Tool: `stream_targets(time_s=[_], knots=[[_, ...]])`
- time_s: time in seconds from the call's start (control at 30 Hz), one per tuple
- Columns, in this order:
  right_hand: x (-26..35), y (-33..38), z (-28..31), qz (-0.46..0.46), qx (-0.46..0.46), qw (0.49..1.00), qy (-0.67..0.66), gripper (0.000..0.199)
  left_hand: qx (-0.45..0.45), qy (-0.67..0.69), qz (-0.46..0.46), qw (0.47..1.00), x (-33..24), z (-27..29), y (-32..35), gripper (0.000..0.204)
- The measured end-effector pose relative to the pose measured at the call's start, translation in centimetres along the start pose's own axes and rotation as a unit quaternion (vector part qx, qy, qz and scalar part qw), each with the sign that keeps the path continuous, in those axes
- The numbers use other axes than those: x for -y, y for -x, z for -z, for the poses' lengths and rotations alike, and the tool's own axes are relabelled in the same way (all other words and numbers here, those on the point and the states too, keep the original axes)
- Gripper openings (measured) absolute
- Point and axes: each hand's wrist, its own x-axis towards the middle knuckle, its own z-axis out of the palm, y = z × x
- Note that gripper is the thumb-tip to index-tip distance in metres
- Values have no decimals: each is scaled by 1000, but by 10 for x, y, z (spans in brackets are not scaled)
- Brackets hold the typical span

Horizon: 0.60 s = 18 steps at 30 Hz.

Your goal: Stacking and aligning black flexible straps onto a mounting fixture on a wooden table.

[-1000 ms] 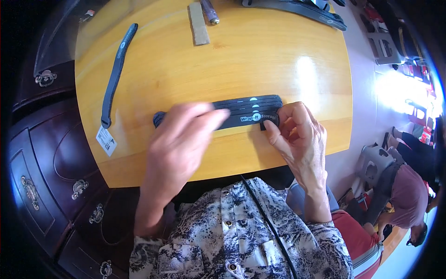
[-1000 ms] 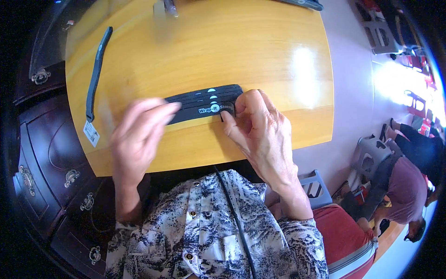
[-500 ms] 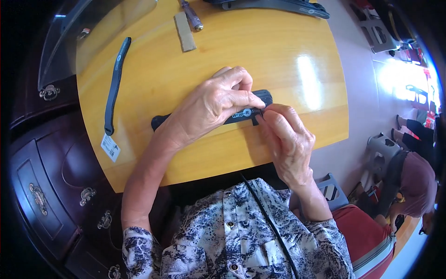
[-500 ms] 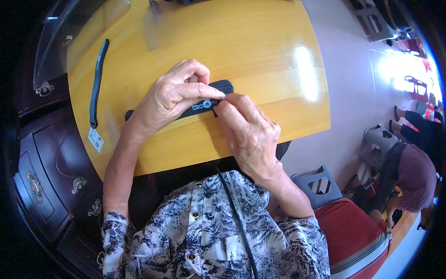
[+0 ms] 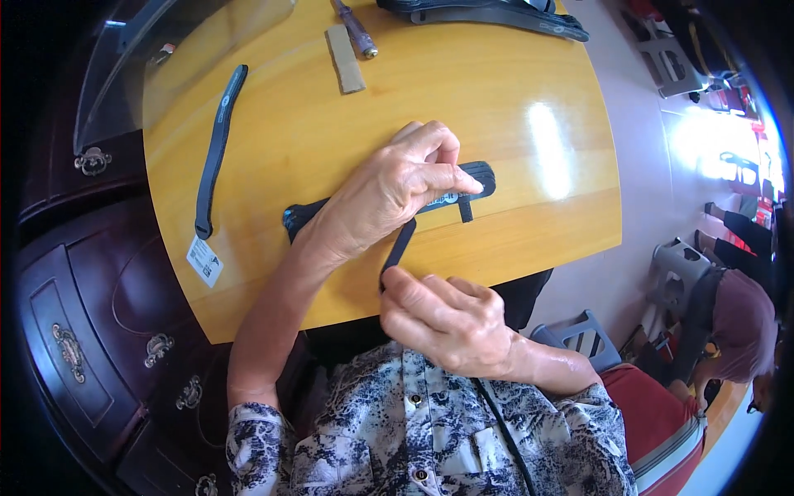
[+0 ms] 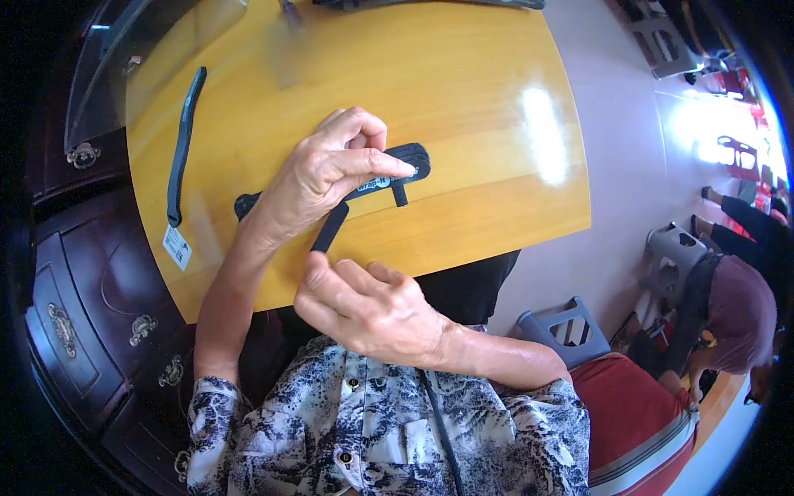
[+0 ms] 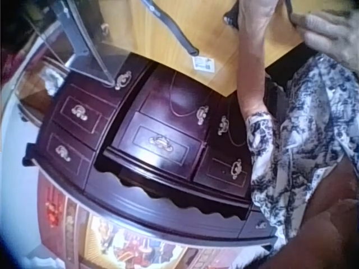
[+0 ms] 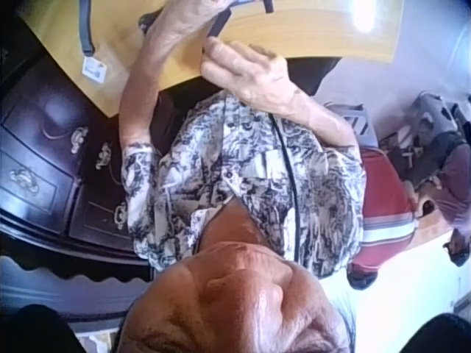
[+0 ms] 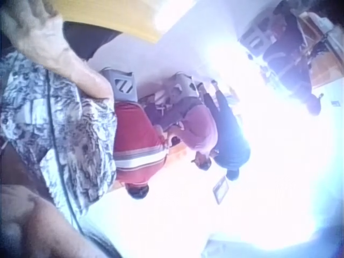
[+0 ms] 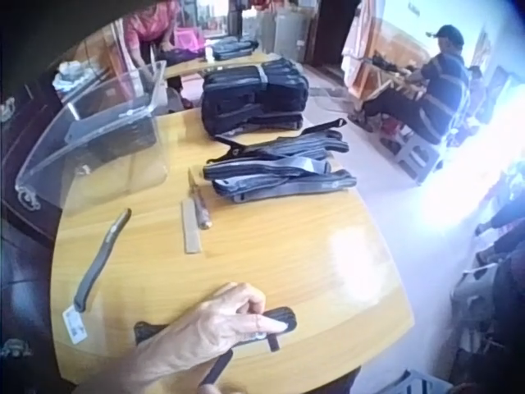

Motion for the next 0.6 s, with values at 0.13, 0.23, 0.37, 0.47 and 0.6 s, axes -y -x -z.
stream_targets(time_s=[0.13,0.23,0.37,0.47,0.6], knots=[[9,-9,-5,32,-12,999,-17,16,3,18,1,1000,0,2,1,29],[15,-11,-4,50,-15,999,-12,13,-5,38,6,999,3,0,0,25],[35,-10,-12,116,-6,992,-39,15,0,108,31,994,8,3,-1,20],[40,-13,-11,120,-5,992,-35,16,-8,78,13,997,4,5,-1,13],[32,-19,-6,29,40,995,-91,17,25,78,59,995,0,17,-2,13]])
